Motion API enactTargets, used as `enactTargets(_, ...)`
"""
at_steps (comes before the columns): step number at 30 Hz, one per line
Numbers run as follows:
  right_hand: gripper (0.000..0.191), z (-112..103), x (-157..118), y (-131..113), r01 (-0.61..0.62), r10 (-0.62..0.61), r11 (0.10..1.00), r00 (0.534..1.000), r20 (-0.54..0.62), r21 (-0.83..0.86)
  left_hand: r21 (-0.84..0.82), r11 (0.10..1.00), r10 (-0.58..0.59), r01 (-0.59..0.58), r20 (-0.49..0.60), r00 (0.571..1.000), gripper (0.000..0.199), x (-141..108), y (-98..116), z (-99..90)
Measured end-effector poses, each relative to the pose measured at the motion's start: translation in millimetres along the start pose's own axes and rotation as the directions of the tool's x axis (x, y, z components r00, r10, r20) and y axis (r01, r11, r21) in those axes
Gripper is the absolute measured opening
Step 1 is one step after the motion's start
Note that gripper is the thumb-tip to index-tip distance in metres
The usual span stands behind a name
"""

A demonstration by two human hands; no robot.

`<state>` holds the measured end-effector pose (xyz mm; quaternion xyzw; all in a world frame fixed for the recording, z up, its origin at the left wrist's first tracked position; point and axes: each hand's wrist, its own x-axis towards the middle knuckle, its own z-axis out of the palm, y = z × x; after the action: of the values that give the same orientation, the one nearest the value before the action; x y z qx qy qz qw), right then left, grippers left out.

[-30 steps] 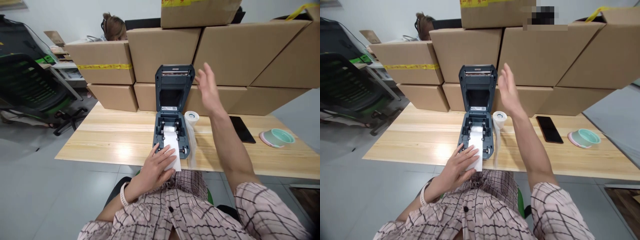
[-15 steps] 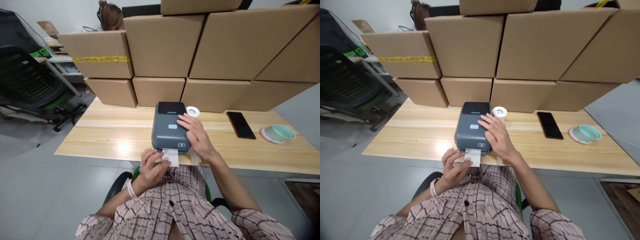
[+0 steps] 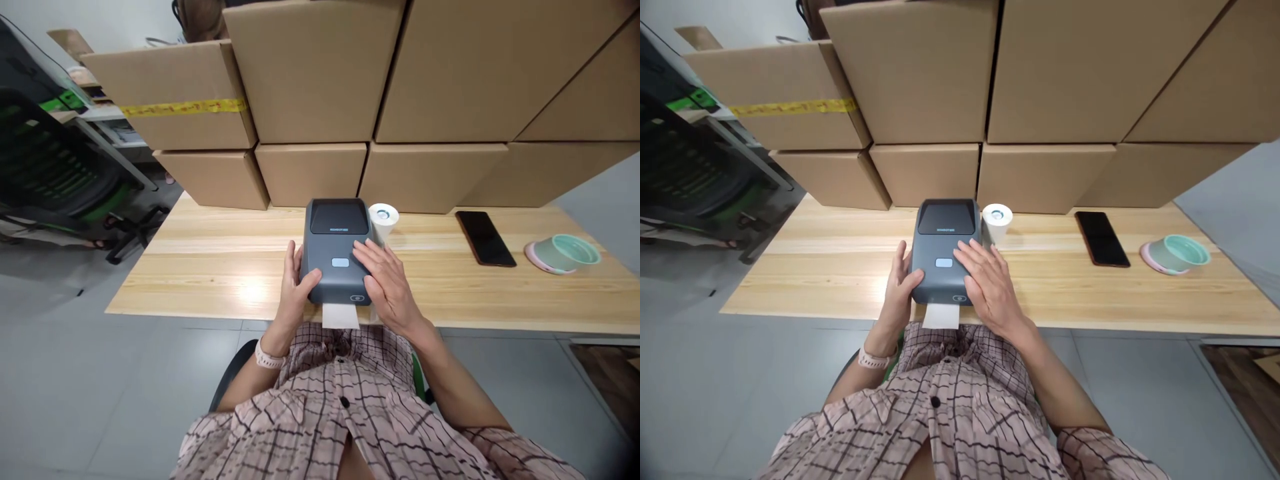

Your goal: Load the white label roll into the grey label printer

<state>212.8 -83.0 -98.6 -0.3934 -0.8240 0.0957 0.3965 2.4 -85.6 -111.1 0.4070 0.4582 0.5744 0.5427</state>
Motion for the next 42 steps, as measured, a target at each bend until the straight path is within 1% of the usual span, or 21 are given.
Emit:
enactTargets(5,0.053,9,-1,-2,-0.009,0.009,1.0,0.996,-0.086,0.0,0.036,0.997,0.073,-0.072,-0.02,0.997,0.096,-1,-2,0.8)
enactTargets(8,0.047,7,0,-4,-0.043,0.041,0.999,0.997,-0.071,-0.022,0.137,0.982,0.139,-0.127,-0.085,0.987,0.081,-18,-3,-1.7)
enactTargets(9,0.044,5,1,-5,-0.052,0.05,0.998,0.997,-0.059,-0.03,0.189,0.968,0.192,-0.163,-0.151,0.97,0.072,-27,-5,-3.8)
enactTargets(11,0.039,2,3,-7,-0.045,0.043,0.997,0.998,-0.037,-0.058,0.284,0.93,0.32,-0.232,-0.319,0.892,0.045,-50,-11,-8.9)
enactTargets(12,0.039,1,4,-8,-0.033,0.031,0.996,0.999,-0.03,-0.079,0.273,0.932,0.332,-0.239,-0.374,0.866,0.027,-61,-13,-11.2)
enactTargets(13,0.041,0,5,-9,-0.019,0.016,0.994,1.0,-0.024,-0.104,0.238,0.954,0.256,-0.182,-0.329,0.909,0.03,-69,-15,-12.6)
enactTargets(14,0.044,0,6,-10,-0.008,0.006,0.991,1.0,-0.02,-0.13,0.196,0.979,0.103,-0.059,-0.221,0.97,0.041,-75,-16,-12.9)
enactTargets(15,0.047,0,7,-11,-0.002,0.0,0.988,1.0,-0.015,-0.154,0.145,0.984,-0.084,0.099,-0.102,0.991,0.048,-78,-15,-12.0)
enactTargets(16,0.049,0,7,-12,-0.001,-0.001,0.985,1.0,-0.011,-0.173,0.107,0.958,-0.269,0.265,0.026,0.963,0.052,-79,-13,-9.8)
enactTargets(17,0.05,1,7,-12,-0.002,0.001,0.983,1.0,-0.005,-0.186,0.077,0.913,-0.407,0.4,0.126,0.905,0.053,-77,-11,-6.9)
enactTargets(18,0.051,1,7,-12,-0.004,0.004,0.981,1.0,0.004,-0.194,0.048,0.877,-0.478,0.478,0.183,0.859,0.053,-75,-8,-3.7)
enactTargets(19,0.051,1,7,-11,-0.006,0.008,0.98,1.0,0.014,-0.2,0.026,0.868,-0.49,0.496,0.203,0.847,0.052,-72,-6,-0.7)
enactTargets(23,0.048,-1,7,-11,-0.005,0.015,0.976,0.999,0.042,-0.217,0.121,0.963,-0.256,0.241,0.124,0.959,0.054,-65,-7,2.2)
enactTargets(25,0.046,-2,8,-13,0.004,0.006,0.97,0.999,0.039,-0.242,0.201,0.967,-0.186,0.159,0.124,0.975,0.054,-65,-12,-2.1)
enactTargets(30,0.048,-8,21,-17,0.069,-0.043,0.956,0.994,0.096,-0.287,0.265,0.958,-0.16,0.113,0.16,0.974,0.056,-67,-18,-14.1)
enactTargets(32,0.048,-11,24,-15,0.089,-0.052,0.965,0.987,0.155,-0.246,0.273,0.961,-0.059,0.034,0.084,0.995,0.057,-67,-14,-17.4)
enactTargets(34,0.052,-14,21,-13,0.056,-0.024,0.984,0.982,0.187,-0.169,0.272,0.959,0.108,-0.084,-0.074,0.991,0.055,-65,-10,-21.0)
enactTargets(36,0.061,-18,11,-10,-0.035,0.045,0.996,0.99,0.133,-0.077,0.265,0.95,0.231,-0.168,-0.227,0.946,0.045,-56,-3,-25.6)
enactTargets(38,0.068,-21,-2,-6,-0.14,0.14,0.99,0.99,0.011,0.018,0.255,0.948,0.265,-0.19,-0.303,0.915,0.029,-39,4,-30.8)
enactTargets(40,0.069,-25,-12,-1,-0.21,0.219,0.971,0.973,-0.078,0.111,0.258,0.95,0.253,-0.176,-0.306,0.918,0.02,-13,12,-34.9)
enactTargets(42,0.069,-29,-12,2,-0.225,0.243,0.96,0.966,-0.092,0.166,0.267,0.947,0.248,-0.181,-0.249,0.936,0.029,19,19,-36.0)
